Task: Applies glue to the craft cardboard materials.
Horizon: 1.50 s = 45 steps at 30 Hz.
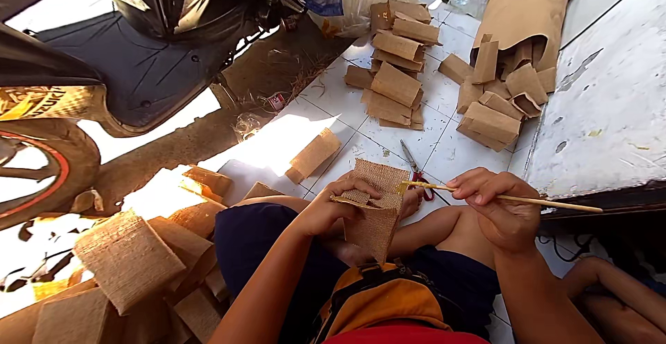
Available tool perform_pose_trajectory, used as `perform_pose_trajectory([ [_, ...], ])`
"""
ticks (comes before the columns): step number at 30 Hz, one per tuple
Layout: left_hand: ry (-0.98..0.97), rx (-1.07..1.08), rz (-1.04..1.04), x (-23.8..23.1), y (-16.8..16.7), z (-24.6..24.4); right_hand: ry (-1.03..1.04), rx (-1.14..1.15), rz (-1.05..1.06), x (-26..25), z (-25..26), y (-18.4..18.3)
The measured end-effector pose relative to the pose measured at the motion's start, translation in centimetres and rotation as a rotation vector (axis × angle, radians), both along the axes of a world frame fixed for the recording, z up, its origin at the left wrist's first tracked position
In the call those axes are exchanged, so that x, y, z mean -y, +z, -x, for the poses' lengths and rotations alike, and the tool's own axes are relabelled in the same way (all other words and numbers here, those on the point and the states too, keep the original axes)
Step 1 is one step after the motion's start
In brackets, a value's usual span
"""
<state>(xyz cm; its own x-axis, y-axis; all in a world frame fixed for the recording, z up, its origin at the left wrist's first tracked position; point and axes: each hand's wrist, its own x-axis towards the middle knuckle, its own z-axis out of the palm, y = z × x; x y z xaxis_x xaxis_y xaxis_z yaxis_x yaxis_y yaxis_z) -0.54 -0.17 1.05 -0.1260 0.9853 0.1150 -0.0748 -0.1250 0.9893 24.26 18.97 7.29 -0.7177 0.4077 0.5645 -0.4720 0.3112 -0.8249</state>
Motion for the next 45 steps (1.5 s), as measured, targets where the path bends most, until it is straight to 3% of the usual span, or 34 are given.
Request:
perform_pose_trajectory([
  [4,-0.021,0.008,-0.032,-0.1,0.0,0.1,0.073,0.009,0.012,0.2,0.3,-0.5],
  [8,-0.036,-0.003,-0.016,-0.1,0.2,0.2,-0.027,-0.003,0.005,-0.5,0.3,-0.3],
  [12,-0.046,-0.014,-0.021,-0.1,0.1,0.4,0.116,0.002,0.055,-0.7,0.4,0.0],
  [17,-0.049,-0.061,0.002,-0.1,0.5,0.4,0.019,-0.012,0.058,-1.7,0.3,0.5],
  [21,-0.041,-0.081,-0.014,0.0,0.7,0.5,0.119,0.026,0.100,-1.8,0.2,0.2],
  [32,-0.051,-0.118,0.005,0.0,1.1,0.4,-0.064,-0.004,0.151,-1.9,0.2,0.7],
  [36,-0.061,-0.139,-0.016,0.1,1.3,0.4,0.006,0.059,0.178,-1.7,0.3,0.7],
  [45,-0.061,-0.172,-0.029,0.1,1.5,0.6,-0.093,0.086,0.280,-2.1,0.2,0.8],
])
